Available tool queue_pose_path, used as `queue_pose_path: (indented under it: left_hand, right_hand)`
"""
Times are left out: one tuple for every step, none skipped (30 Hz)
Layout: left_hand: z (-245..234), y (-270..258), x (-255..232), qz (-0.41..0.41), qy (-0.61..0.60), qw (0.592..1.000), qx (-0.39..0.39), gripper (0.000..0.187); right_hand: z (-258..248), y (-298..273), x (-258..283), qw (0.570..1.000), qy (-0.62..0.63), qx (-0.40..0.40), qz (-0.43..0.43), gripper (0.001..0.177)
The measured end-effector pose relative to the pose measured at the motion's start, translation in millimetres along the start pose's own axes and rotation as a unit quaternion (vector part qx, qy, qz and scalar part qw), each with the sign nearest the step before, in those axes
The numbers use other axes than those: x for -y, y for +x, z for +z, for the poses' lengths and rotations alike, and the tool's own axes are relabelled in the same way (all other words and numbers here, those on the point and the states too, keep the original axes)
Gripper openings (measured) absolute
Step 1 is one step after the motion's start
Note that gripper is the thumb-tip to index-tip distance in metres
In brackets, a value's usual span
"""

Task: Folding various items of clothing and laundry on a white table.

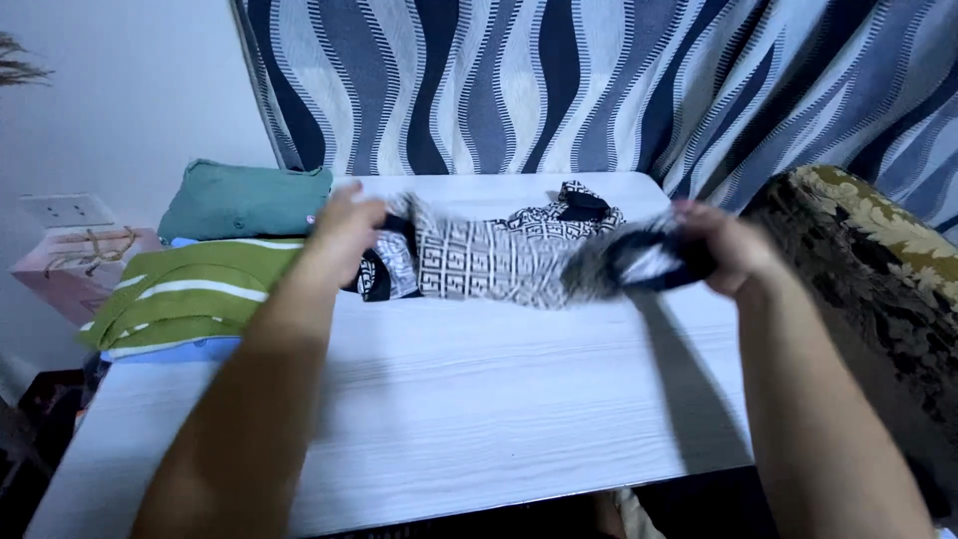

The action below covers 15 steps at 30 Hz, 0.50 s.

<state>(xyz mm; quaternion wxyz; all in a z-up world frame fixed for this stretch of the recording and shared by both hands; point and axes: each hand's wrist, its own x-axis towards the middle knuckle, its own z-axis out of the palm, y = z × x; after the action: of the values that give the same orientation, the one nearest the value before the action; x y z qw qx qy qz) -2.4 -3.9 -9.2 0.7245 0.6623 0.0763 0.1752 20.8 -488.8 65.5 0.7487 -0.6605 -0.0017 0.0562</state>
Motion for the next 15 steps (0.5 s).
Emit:
queue_pose_path:
  left_hand:
    - [1.7,-4.6,9.2,-0.005,0.137,0.990,-0.018,0.060]
    - [3.6,-6.4,22.7,-0.005,0.138,0.990,-0.018,0.060]
    - [5.5,-8.0,36.2,0.034,0.240,0.970,-0.023,0.043]
    - [6.2,-9.5,49.0,0.072,0.340,0.937,-0.029,0.035]
    - [15.1,-22.5,40.4,0.071,0.341,0.937,-0.030,0.035]
    - [25.6,-34.3,31.4,0.032,0.401,0.916,-0.001,0.041]
    - [36.1,-46.1,22.6,-0.008,0.458,0.888,0.028,0.054]
    - [39.2,-46.8,28.2,-0.009,0.459,0.888,0.028,0.054]
    - [42.4,-47.5,33.8,0.012,0.449,0.892,0.046,0.050]
    - [46.6,-47.1,39.0,0.034,0.440,0.895,0.066,0.048]
    - [44.6,-36.1,48.2,0.034,0.441,0.895,0.067,0.048]
    - [43.6,-25.3,57.8,0.071,0.434,0.897,0.038,0.044]
    - [42.7,-14.6,67.4,0.107,0.426,0.898,0.009,0.040]
    - [37.7,-5.5,65.1,0.109,0.426,0.898,0.010,0.040]
    - [32.4,3.6,62.7,0.113,0.367,0.923,-0.032,0.036]
  right_hand:
    - [7.3,-5.3,-7.0,0.997,-0.035,-0.022,0.065,0.038]
    - [-1.7,5.4,-27.6,0.997,-0.035,-0.021,0.065,0.038]
    - [-10.5,16.2,-48.2,0.997,-0.039,-0.023,0.062,0.043]
    - [-18.2,27.8,-68.7,0.997,-0.043,-0.024,0.058,0.048]
    - [-5.1,17.3,-68.9,0.997,-0.043,-0.023,0.059,0.048]
    - [7.1,7.1,-67.8,0.987,-0.136,-0.027,0.076,0.050]
    - [19.2,-3.0,-66.8,0.969,-0.228,-0.031,0.093,0.054]
    - [18.0,1.7,-74.3,0.969,-0.228,-0.031,0.094,0.054]
    - [16.7,6.4,-81.9,0.950,-0.306,-0.014,0.055,0.066]
    - [14.7,11.3,-89.0,0.924,-0.382,0.003,0.015,0.080]
    - [4.3,22.0,-93.8,0.924,-0.382,0.002,0.015,0.080]
    - [-7.2,32.0,-98.7,0.901,-0.433,0.007,-0.011,0.079]
    - [-18.9,41.8,-103.5,0.874,-0.483,0.011,-0.038,0.079]
    - [-24.2,42.7,-92.0,0.875,-0.483,0.010,-0.038,0.079]
    - [-29.2,43.4,-80.5,0.873,-0.488,-0.006,0.007,0.062]
